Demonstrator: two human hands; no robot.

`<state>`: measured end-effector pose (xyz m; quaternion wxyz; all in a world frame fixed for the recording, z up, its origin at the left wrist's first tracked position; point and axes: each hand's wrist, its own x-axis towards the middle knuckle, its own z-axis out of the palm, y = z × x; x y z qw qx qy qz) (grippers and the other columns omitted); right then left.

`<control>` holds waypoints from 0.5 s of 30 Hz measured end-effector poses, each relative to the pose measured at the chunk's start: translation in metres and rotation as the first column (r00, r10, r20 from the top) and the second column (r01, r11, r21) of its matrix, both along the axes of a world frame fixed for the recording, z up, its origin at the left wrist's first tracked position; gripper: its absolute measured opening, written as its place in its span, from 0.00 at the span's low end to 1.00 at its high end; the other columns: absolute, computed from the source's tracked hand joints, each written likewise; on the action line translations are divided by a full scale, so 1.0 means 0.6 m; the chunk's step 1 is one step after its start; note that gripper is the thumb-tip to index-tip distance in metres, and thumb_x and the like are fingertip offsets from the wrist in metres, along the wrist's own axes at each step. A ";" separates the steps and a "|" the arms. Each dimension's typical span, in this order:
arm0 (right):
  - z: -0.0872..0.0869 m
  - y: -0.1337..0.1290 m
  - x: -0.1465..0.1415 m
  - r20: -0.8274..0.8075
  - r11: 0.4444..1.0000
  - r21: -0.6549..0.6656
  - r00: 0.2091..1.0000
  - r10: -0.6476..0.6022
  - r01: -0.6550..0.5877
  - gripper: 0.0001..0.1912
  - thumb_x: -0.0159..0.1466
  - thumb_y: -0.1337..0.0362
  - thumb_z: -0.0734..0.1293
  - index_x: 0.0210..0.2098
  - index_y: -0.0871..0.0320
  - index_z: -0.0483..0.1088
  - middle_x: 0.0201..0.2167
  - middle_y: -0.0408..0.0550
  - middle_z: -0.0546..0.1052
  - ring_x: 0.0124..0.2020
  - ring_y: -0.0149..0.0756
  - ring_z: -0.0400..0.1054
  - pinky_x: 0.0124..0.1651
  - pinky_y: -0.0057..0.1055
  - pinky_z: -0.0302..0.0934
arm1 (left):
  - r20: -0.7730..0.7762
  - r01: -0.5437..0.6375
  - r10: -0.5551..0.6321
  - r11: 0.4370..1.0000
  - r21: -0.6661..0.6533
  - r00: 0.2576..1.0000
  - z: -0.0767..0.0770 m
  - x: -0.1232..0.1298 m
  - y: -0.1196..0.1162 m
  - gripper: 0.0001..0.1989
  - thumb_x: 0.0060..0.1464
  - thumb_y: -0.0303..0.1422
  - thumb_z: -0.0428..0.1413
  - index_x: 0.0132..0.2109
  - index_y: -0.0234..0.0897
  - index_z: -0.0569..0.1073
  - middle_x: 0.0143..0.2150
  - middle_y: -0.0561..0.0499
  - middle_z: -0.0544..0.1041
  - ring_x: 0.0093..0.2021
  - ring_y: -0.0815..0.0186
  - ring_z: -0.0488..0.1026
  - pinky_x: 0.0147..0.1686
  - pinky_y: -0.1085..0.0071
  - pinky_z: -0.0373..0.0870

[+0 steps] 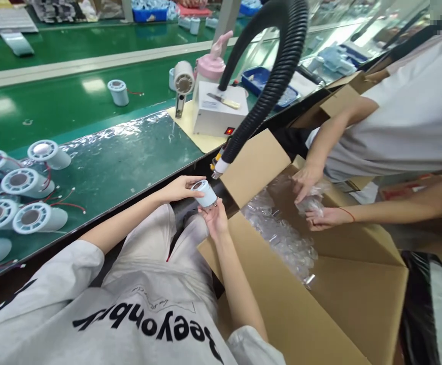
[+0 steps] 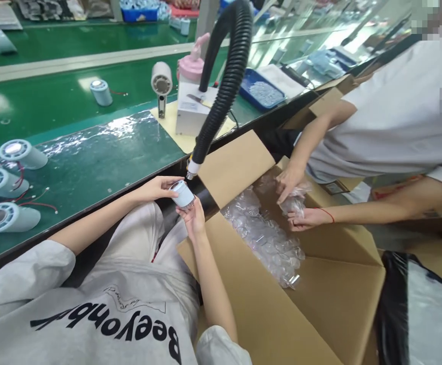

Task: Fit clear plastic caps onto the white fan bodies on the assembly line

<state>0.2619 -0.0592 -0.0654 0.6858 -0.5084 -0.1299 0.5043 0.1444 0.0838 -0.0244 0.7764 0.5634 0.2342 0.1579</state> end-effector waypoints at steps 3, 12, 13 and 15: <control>-0.005 0.014 0.022 0.000 0.999 0.011 0.999 -0.051 0.051 0.32 0.51 0.36 0.76 0.42 0.53 0.68 0.32 0.41 0.80 0.27 0.31 0.76 0.30 0.27 0.75 | -0.007 0.028 -0.028 0.998 0.052 1.000 0.002 0.029 0.022 0.40 0.35 0.40 0.77 0.56 0.30 0.78 0.55 0.39 0.81 0.55 0.55 0.78 0.62 0.55 0.70; 0.024 0.006 0.037 0.056 0.999 -0.036 0.998 0.025 -0.023 0.28 0.52 0.43 0.77 0.41 0.56 0.70 0.24 0.39 0.78 0.18 0.30 0.71 0.17 0.24 0.65 | -0.046 0.120 -0.111 0.944 0.306 0.993 0.031 -0.029 0.004 0.27 0.44 0.37 0.74 0.50 0.35 0.76 0.52 0.44 0.75 0.49 0.62 0.76 0.48 0.64 0.78; 0.029 0.002 0.037 0.063 0.999 -0.042 0.997 0.032 -0.030 0.27 0.52 0.44 0.76 0.41 0.56 0.70 0.23 0.38 0.78 0.17 0.30 0.70 0.16 0.23 0.63 | -0.044 0.135 -0.128 0.904 0.405 0.991 0.036 -0.039 -0.001 0.25 0.48 0.39 0.72 0.51 0.35 0.77 0.53 0.43 0.74 0.51 0.60 0.75 0.48 0.64 0.78; 0.041 -0.006 0.036 0.076 0.998 -0.052 0.996 0.043 -0.039 0.27 0.53 0.44 0.76 0.40 0.56 0.70 0.22 0.38 0.77 0.16 0.29 0.69 0.15 0.22 0.61 | -0.041 0.141 -0.147 0.775 0.616 0.988 0.045 -0.055 -0.008 0.22 0.55 0.41 0.68 0.53 0.37 0.78 0.53 0.41 0.74 0.53 0.58 0.74 0.48 0.64 0.78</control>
